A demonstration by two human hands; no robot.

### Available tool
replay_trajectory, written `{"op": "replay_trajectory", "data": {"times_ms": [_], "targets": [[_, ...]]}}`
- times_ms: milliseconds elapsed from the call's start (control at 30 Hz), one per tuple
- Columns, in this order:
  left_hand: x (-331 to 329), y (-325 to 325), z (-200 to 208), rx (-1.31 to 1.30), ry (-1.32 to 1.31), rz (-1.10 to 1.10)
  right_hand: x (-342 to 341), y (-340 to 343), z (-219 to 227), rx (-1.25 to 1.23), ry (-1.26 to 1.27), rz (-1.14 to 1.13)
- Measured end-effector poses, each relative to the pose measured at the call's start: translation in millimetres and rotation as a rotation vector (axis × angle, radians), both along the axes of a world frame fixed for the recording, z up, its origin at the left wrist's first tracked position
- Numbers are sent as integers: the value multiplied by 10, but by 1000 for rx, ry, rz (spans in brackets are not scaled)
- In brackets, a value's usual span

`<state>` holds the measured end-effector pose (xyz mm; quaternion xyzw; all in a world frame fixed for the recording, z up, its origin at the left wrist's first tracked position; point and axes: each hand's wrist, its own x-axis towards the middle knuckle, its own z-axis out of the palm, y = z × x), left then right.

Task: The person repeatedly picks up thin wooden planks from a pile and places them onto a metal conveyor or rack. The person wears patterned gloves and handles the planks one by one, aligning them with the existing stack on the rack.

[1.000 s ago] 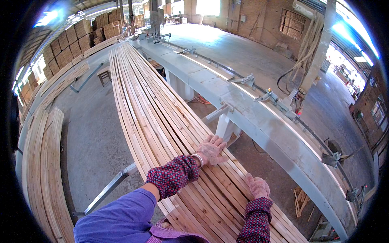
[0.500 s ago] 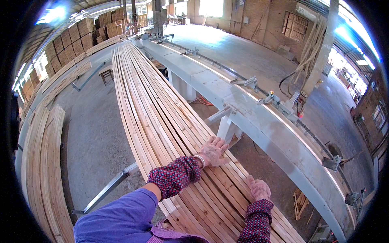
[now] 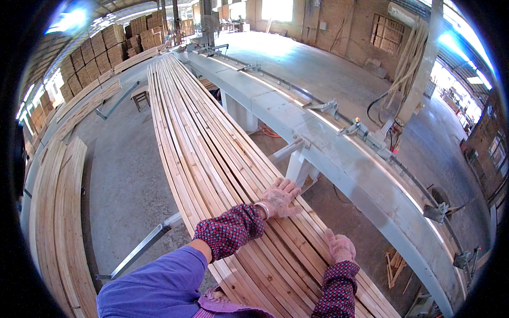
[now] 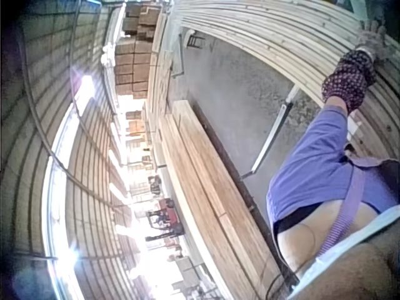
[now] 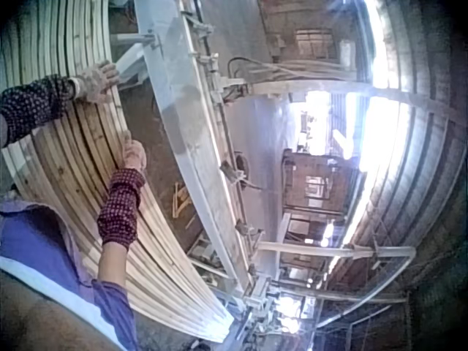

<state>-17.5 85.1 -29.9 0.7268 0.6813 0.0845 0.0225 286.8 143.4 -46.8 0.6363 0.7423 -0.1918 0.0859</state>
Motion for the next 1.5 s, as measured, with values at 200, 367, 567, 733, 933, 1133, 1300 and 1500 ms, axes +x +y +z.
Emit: {"op": "replay_trajectory", "data": {"times_ms": [200, 367, 567, 733, 933, 1133, 1300, 1500], "targets": [[15, 72, -49, -26, 16, 34, 35, -8, 15, 9, 1, 15], [30, 99, -22, -159, -3, 61, -27, 22, 26, -53, -4, 10], [22, 102, -13, -14, -3, 6, -32, -46, 208, -62, 38, -36], [-5, 104, -121, 65, -8, -4, -32, -62, 165, -46, 63, -74], [28, 72, -16, -21, -50, 34, 123, 140, -120, 26, 315, -76], [-36, 60, -92, 16, -27, 19, 118, 593, 166, 308, 235, -169], [-37, 12, -111, 30, -31, 28, -50, 907, 127, 314, 54, -33], [-23, 5, -19, -34, -65, 68, -280, 700, -95, -360, 177, 96]]}}
